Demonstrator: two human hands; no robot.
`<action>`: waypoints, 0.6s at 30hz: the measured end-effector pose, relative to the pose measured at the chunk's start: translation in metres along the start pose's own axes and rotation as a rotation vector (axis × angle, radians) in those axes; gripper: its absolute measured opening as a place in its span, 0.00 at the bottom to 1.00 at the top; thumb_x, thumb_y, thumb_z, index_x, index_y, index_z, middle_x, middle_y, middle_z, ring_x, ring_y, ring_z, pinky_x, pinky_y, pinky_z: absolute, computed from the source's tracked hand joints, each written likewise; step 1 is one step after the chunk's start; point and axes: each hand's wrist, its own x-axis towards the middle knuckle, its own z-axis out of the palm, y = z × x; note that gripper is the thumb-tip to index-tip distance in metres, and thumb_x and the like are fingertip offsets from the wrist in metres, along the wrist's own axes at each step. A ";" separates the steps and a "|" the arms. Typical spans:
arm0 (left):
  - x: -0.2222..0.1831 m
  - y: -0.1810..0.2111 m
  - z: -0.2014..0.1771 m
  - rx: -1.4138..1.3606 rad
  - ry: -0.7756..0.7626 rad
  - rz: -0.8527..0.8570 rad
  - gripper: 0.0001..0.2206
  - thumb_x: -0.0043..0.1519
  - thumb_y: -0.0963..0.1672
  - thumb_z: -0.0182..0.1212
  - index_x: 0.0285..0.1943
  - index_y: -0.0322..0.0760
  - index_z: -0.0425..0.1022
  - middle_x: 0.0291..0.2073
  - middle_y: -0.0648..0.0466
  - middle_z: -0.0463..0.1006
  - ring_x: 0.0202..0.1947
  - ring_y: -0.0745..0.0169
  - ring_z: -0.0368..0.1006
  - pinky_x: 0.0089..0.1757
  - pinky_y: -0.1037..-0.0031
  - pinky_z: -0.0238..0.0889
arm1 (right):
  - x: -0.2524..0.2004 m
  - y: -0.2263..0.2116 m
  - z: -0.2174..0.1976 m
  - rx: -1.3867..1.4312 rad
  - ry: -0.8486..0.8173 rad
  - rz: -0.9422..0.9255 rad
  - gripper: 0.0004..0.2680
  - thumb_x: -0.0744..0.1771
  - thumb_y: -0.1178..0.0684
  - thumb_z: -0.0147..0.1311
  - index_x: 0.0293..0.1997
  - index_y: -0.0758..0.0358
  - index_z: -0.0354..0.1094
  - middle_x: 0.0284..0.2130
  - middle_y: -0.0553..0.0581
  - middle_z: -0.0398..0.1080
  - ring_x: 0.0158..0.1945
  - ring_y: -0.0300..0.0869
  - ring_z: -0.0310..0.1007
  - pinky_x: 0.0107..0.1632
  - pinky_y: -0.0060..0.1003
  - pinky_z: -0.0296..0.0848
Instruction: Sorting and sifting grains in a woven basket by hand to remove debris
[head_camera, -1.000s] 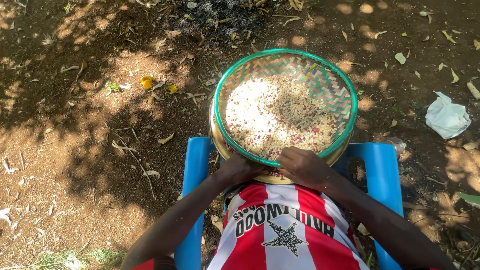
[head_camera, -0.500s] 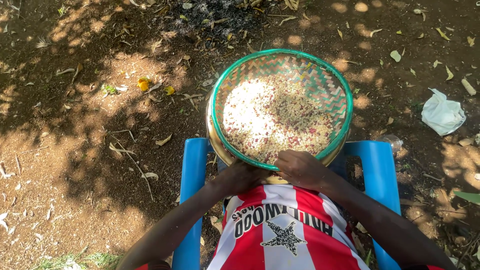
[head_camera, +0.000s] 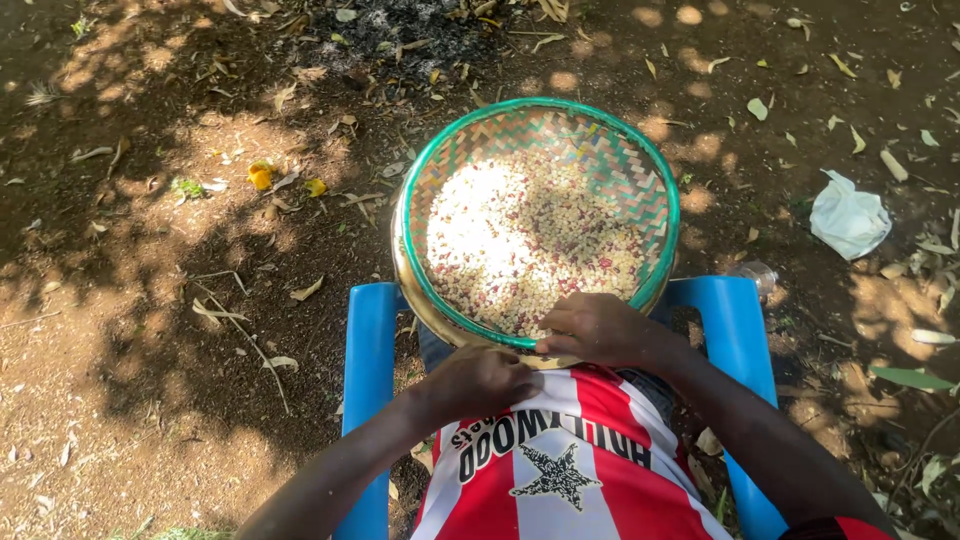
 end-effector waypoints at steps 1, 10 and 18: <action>0.012 0.012 -0.026 -0.072 0.047 0.045 0.15 0.72 0.50 0.56 0.37 0.40 0.78 0.26 0.52 0.77 0.20 0.49 0.78 0.26 0.64 0.72 | 0.000 0.003 -0.006 0.074 -0.036 0.019 0.10 0.73 0.41 0.49 0.41 0.51 0.72 0.38 0.56 0.74 0.48 0.58 0.78 0.46 0.48 0.78; 0.027 -0.017 0.014 0.360 0.232 0.122 0.12 0.67 0.50 0.56 0.37 0.41 0.74 0.30 0.54 0.70 0.32 0.48 0.77 0.35 0.60 0.68 | 0.020 0.041 -0.038 -0.183 0.222 0.157 0.13 0.73 0.48 0.48 0.66 0.58 0.67 0.61 0.64 0.68 0.62 0.62 0.73 0.56 0.55 0.76; 0.027 -0.019 0.027 0.166 0.324 0.150 0.14 0.67 0.52 0.58 0.32 0.42 0.73 0.29 0.53 0.70 0.28 0.47 0.75 0.33 0.59 0.66 | 0.007 0.126 0.019 -0.142 0.307 0.271 0.23 0.71 0.37 0.56 0.67 0.68 0.67 0.61 0.76 0.67 0.61 0.72 0.71 0.59 0.61 0.75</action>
